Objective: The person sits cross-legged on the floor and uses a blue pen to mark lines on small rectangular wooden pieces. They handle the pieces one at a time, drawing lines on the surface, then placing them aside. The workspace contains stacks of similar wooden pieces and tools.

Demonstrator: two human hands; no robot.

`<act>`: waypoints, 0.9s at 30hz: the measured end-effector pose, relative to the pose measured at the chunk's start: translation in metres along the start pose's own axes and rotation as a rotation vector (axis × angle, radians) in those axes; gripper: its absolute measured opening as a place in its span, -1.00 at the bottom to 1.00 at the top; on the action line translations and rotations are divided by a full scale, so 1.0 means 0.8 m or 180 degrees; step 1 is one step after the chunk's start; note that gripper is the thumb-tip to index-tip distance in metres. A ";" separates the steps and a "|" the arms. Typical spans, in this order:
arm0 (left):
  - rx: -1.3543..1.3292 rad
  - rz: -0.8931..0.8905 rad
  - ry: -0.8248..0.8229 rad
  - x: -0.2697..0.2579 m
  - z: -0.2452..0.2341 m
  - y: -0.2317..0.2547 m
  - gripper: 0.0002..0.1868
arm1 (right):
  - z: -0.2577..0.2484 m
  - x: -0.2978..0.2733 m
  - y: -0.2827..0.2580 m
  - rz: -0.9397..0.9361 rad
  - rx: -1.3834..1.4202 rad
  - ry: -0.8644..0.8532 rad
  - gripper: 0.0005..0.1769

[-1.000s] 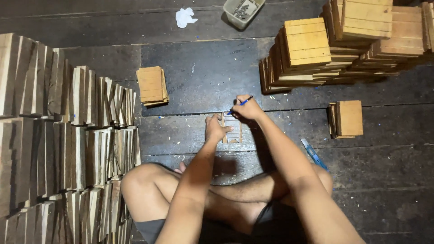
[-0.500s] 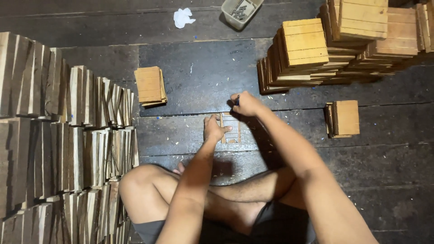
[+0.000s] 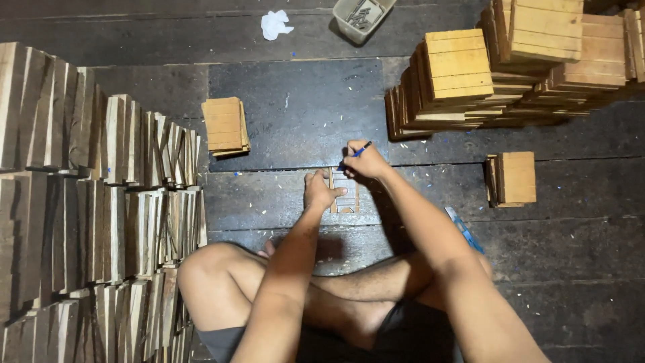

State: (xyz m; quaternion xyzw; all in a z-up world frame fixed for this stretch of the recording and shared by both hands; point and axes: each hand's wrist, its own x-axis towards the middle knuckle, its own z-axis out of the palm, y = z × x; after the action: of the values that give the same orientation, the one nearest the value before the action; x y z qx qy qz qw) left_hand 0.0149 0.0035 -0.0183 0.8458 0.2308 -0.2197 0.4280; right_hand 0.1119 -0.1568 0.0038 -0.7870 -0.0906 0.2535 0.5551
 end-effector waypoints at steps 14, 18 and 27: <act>-0.0032 0.0081 0.0025 -0.007 -0.005 -0.003 -0.29 | 0.008 -0.022 -0.011 -0.0017 -0.0243 0.0520 -0.83; -0.0015 0.0077 0.0066 -0.006 -0.004 -0.004 -0.29 | -0.030 0.066 0.044 0.0217 -0.1000 -0.0132 -0.93; -0.0196 0.0174 0.0090 0.005 0.002 -0.013 -0.24 | 0.016 0.039 -0.034 0.0155 -0.2851 -0.0730 -0.70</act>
State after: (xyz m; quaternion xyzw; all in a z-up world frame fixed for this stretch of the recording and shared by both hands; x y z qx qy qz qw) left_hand 0.0121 0.0083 -0.0277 0.8412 0.2203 -0.1887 0.4563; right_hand 0.1363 -0.1230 0.0166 -0.9181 -0.2335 0.2877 0.1407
